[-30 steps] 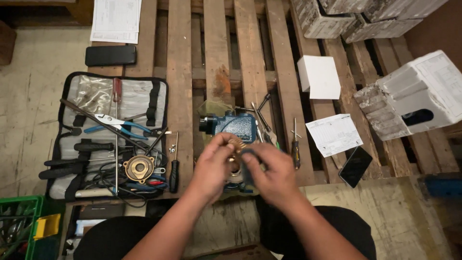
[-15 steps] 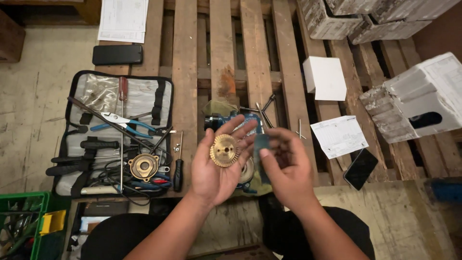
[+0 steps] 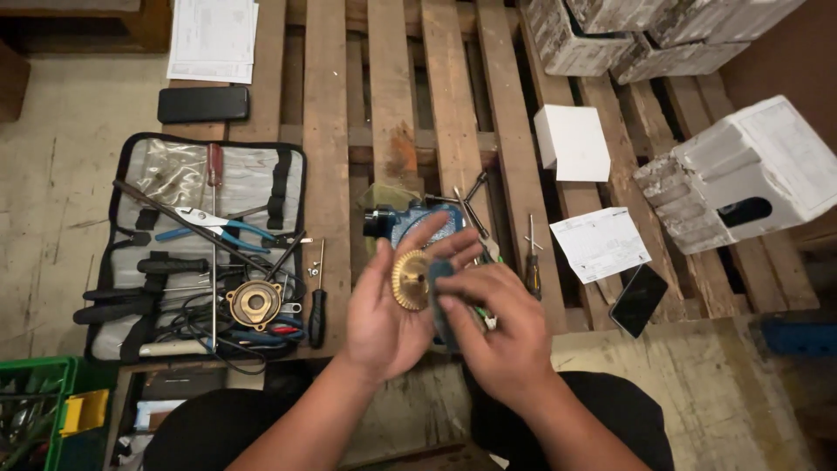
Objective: The person cleans a brass gear with a cloth, then places it into a blue gearbox housing. They rotate the gear inside the housing to check its fit and alignment, then remove it and repeat the process.
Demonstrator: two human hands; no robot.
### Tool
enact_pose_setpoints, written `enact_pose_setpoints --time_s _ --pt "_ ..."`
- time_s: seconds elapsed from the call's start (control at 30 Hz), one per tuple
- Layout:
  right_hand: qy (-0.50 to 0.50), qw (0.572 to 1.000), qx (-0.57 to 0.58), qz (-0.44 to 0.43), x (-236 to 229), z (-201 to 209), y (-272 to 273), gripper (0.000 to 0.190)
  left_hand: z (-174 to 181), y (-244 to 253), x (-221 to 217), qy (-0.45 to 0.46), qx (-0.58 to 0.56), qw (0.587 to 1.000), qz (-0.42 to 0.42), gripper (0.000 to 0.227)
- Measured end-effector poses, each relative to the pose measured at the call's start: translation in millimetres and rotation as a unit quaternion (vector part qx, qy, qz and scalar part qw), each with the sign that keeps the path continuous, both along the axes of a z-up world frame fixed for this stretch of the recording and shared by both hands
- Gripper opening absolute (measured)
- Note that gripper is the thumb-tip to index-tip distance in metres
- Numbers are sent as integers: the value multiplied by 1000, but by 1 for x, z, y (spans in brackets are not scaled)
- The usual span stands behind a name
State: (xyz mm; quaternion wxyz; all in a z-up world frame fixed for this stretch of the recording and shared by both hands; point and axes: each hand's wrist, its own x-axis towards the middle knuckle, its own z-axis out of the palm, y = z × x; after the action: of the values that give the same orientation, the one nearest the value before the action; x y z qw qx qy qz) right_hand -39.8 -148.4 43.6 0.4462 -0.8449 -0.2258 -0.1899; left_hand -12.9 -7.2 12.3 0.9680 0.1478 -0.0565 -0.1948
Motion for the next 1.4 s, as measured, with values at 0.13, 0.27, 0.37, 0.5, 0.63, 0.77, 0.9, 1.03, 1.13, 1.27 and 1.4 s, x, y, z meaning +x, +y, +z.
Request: enact_pose_setpoints --time_s 0.13,0.27,0.37,0.5,0.63,0.77,0.9,1.03,1.13,1.27,1.4 --pt "-16 999 -47 13 -2 -7 10 21 2 -5 -5 8 15 1000 22 65" --pt "-91 985 -141 -30 -6 -8 23 26 3 -3 -7 21 1 999 38 60" --pt "-116 974 -188 -47 -10 -10 30 31 5 3 -8 14 0 999 49 59" --pt "-141 963 -223 -57 -20 -12 38 38 6 6 -7 -3 -17 997 69 54" --pt "-162 952 -253 -64 -27 1 41 37 9 9 -8 37 -12 997 65 53" --pt "-114 958 -261 -26 -33 -6 37 48 11 12 -8 3 -32 997 68 58" --pt "-36 975 -219 14 -30 -3 42 63 20 16 -6 11 -5 998 60 67" --pt "-16 972 -233 29 -40 -6 42 66 12 17 -4 12 3 997 73 78" --pt "-20 976 -213 30 -41 -7 45 58 5 17 -4 60 -32 993 93 79" --pt "30 967 -251 17 -32 -3 49 71 11 14 -9 18 -15 997 76 71" --pt "10 974 -227 23 -47 -3 42 61 6 15 -6 42 -39 995 86 76"
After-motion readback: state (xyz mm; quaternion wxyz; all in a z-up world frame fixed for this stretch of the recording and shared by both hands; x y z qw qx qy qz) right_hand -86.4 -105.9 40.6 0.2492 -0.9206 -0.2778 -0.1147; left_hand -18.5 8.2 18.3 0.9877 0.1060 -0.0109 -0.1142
